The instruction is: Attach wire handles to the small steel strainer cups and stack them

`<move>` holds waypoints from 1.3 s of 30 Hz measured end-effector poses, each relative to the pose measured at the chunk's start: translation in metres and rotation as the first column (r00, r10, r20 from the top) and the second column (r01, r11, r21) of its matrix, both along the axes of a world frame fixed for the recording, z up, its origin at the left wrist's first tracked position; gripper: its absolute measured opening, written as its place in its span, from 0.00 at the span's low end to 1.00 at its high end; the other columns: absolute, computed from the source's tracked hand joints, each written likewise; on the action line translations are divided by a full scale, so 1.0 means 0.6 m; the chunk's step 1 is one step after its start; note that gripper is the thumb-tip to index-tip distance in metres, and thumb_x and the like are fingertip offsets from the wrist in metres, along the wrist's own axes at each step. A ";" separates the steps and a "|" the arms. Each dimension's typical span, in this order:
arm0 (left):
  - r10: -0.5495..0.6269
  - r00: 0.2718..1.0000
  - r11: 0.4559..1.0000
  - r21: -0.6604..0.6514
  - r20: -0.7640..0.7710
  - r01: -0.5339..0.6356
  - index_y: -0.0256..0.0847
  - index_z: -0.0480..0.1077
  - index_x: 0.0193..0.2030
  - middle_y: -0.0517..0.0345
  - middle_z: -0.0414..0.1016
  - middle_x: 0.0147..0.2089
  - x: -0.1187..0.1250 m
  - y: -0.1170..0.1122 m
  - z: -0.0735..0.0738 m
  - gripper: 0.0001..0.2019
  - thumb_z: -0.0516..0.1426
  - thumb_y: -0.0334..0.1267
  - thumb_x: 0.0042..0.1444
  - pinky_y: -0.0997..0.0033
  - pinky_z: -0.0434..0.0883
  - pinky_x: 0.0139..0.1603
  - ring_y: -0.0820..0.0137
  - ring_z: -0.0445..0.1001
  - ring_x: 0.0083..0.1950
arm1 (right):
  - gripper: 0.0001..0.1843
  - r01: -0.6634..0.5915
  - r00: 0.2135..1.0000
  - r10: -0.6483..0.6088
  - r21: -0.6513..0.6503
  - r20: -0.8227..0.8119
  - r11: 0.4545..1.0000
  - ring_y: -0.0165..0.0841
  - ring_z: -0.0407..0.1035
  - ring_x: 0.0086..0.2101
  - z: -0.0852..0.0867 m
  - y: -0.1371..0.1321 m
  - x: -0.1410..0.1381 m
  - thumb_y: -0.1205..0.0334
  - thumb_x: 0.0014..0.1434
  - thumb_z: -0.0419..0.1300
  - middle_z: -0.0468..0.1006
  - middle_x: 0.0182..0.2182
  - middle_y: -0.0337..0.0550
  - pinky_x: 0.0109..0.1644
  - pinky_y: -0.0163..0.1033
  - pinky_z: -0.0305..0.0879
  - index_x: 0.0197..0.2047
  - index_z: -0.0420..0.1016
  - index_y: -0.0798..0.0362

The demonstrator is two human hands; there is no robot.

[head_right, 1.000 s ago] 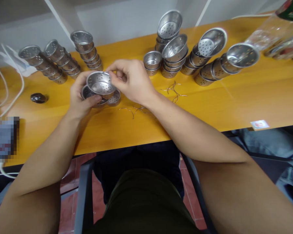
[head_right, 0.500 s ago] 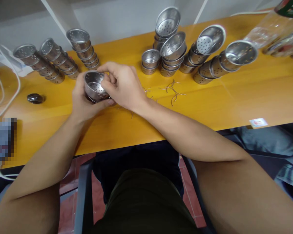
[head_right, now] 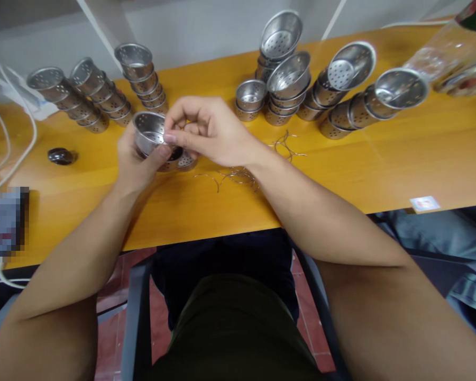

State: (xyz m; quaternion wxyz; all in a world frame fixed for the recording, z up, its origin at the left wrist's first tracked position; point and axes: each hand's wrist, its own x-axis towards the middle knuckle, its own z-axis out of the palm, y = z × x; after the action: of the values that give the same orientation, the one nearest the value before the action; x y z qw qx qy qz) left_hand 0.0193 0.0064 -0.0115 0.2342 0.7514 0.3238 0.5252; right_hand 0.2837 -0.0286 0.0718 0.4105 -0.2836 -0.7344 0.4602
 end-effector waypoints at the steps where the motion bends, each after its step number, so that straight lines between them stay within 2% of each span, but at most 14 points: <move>1: -0.011 1.000 1.000 -0.001 -0.002 0.011 0.53 0.79 0.65 0.52 0.88 0.54 0.000 -0.002 0.002 0.45 0.76 0.87 0.59 0.35 0.91 0.72 0.43 0.92 0.65 | 0.36 0.010 1.000 -0.010 -0.010 -0.005 1.000 0.37 0.80 0.32 -0.002 0.000 -0.001 0.19 0.69 0.82 0.79 0.33 0.35 0.39 0.44 0.83 0.51 0.85 0.43; 4: -0.019 1.000 1.000 0.002 -0.021 0.019 0.51 0.79 0.64 0.51 0.88 0.54 -0.002 -0.005 0.008 0.44 0.78 0.84 0.59 0.32 0.89 0.76 0.41 0.91 0.68 | 0.39 0.038 0.999 -0.039 -0.030 -0.018 0.999 0.37 0.79 0.32 -0.004 0.000 -0.009 0.15 0.66 0.81 0.79 0.33 0.36 0.38 0.44 0.82 0.49 0.82 0.42; 7: 0.009 0.999 0.999 0.035 -0.036 -0.008 0.51 0.79 0.63 0.52 0.87 0.53 -0.004 -0.006 0.009 0.43 0.77 0.83 0.60 0.30 0.89 0.77 0.41 0.91 0.68 | 0.39 0.054 0.999 -0.054 -0.029 0.001 0.998 0.38 0.80 0.33 -0.003 -0.003 -0.014 0.15 0.67 0.80 0.79 0.35 0.37 0.38 0.44 0.83 0.49 0.81 0.42; 12: 0.033 0.999 0.998 0.063 -0.043 -0.031 0.51 0.79 0.65 0.53 0.88 0.52 -0.002 -0.009 0.013 0.44 0.76 0.84 0.61 0.34 0.90 0.76 0.43 0.92 0.64 | 0.36 0.095 0.994 -0.092 -0.050 0.062 0.994 0.41 0.83 0.36 -0.001 -0.007 -0.013 0.18 0.69 0.81 0.80 0.36 0.38 0.42 0.46 0.87 0.51 0.82 0.41; 16: 0.035 0.999 0.999 0.010 -0.034 -0.035 0.51 0.80 0.64 0.53 0.91 0.54 0.000 -0.013 0.019 0.44 0.78 0.84 0.60 0.37 0.92 0.74 0.44 0.94 0.63 | 0.37 0.068 0.998 -0.067 -0.026 0.008 0.997 0.40 0.83 0.35 -0.004 -0.006 -0.012 0.18 0.69 0.81 0.80 0.35 0.38 0.41 0.45 0.87 0.49 0.83 0.43; 19: 0.016 1.000 1.000 0.017 -0.021 -0.016 0.51 0.80 0.64 0.53 0.91 0.55 -0.001 -0.011 0.016 0.44 0.78 0.84 0.60 0.39 0.93 0.71 0.46 0.94 0.61 | 0.39 0.044 0.998 -0.044 0.006 -0.035 0.999 0.39 0.83 0.36 -0.015 0.002 -0.015 0.15 0.67 0.81 0.80 0.34 0.37 0.42 0.45 0.89 0.48 0.84 0.43; 23: 0.021 0.999 0.998 0.062 -0.042 -0.018 0.53 0.77 0.72 0.50 0.89 0.60 -0.006 -0.002 0.002 0.46 0.74 0.85 0.64 0.39 0.91 0.72 0.45 0.92 0.66 | 0.41 0.084 0.989 -0.068 0.123 -0.130 0.989 0.40 0.83 0.40 -0.038 0.020 -0.019 0.13 0.66 0.80 0.84 0.41 0.39 0.45 0.47 0.92 0.54 0.85 0.42; 27: 0.043 0.998 0.995 0.088 -0.042 -0.039 0.53 0.73 0.76 0.47 0.86 0.64 -0.013 0.005 -0.005 0.48 0.73 0.85 0.66 0.36 0.87 0.78 0.42 0.88 0.73 | 0.31 0.196 0.978 -0.164 0.300 -0.130 0.934 0.46 0.84 0.51 -0.049 0.030 -0.010 0.21 0.77 0.74 0.87 0.55 0.47 0.56 0.54 0.93 0.61 0.88 0.39; 30: 0.031 0.999 0.994 0.105 -0.016 -0.029 0.52 0.74 0.74 0.48 0.85 0.62 -0.015 0.006 -0.005 0.45 0.72 0.84 0.68 0.36 0.86 0.78 0.42 0.88 0.73 | 0.22 0.114 0.992 -0.128 0.432 0.003 0.895 0.53 0.81 0.62 -0.054 0.032 -0.001 0.31 0.83 0.71 0.85 0.62 0.52 0.66 0.62 0.91 0.60 0.91 0.39; 33: 0.007 1.000 0.992 0.124 -0.002 -0.006 0.53 0.73 0.77 0.48 0.85 0.63 -0.013 0.005 -0.003 0.45 0.73 0.82 0.69 0.35 0.86 0.78 0.42 0.88 0.72 | 0.20 0.043 0.991 -0.101 0.525 0.083 0.850 0.53 0.80 0.64 -0.065 0.034 0.001 0.37 0.84 0.69 0.82 0.67 0.54 0.68 0.64 0.89 0.66 0.90 0.39; 36: 0.008 1.000 0.992 0.130 -0.017 -0.006 0.52 0.73 0.77 0.49 0.85 0.63 -0.011 0.005 -0.004 0.46 0.72 0.83 0.68 0.35 0.87 0.76 0.43 0.89 0.71 | 0.22 0.052 0.989 -0.121 0.574 0.083 0.817 0.51 0.80 0.64 -0.074 0.033 -0.003 0.37 0.87 0.66 0.80 0.70 0.54 0.69 0.62 0.87 0.70 0.88 0.40; 39: 0.023 0.999 0.991 0.130 -0.031 -0.019 0.53 0.73 0.75 0.49 0.86 0.63 -0.014 0.011 -0.008 0.48 0.72 0.86 0.67 0.36 0.88 0.75 0.43 0.89 0.71 | 0.24 0.056 0.990 -0.122 0.592 0.072 0.804 0.51 0.80 0.64 -0.070 0.029 -0.005 0.33 0.90 0.62 0.82 0.69 0.54 0.70 0.63 0.86 0.67 0.89 0.41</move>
State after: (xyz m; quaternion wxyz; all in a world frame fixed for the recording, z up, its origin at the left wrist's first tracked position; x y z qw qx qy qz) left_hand 0.0109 0.0132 -0.0162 0.1740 0.7699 0.3007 0.5354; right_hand 0.2809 -0.0109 0.0299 0.4597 -0.2008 -0.8473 0.1748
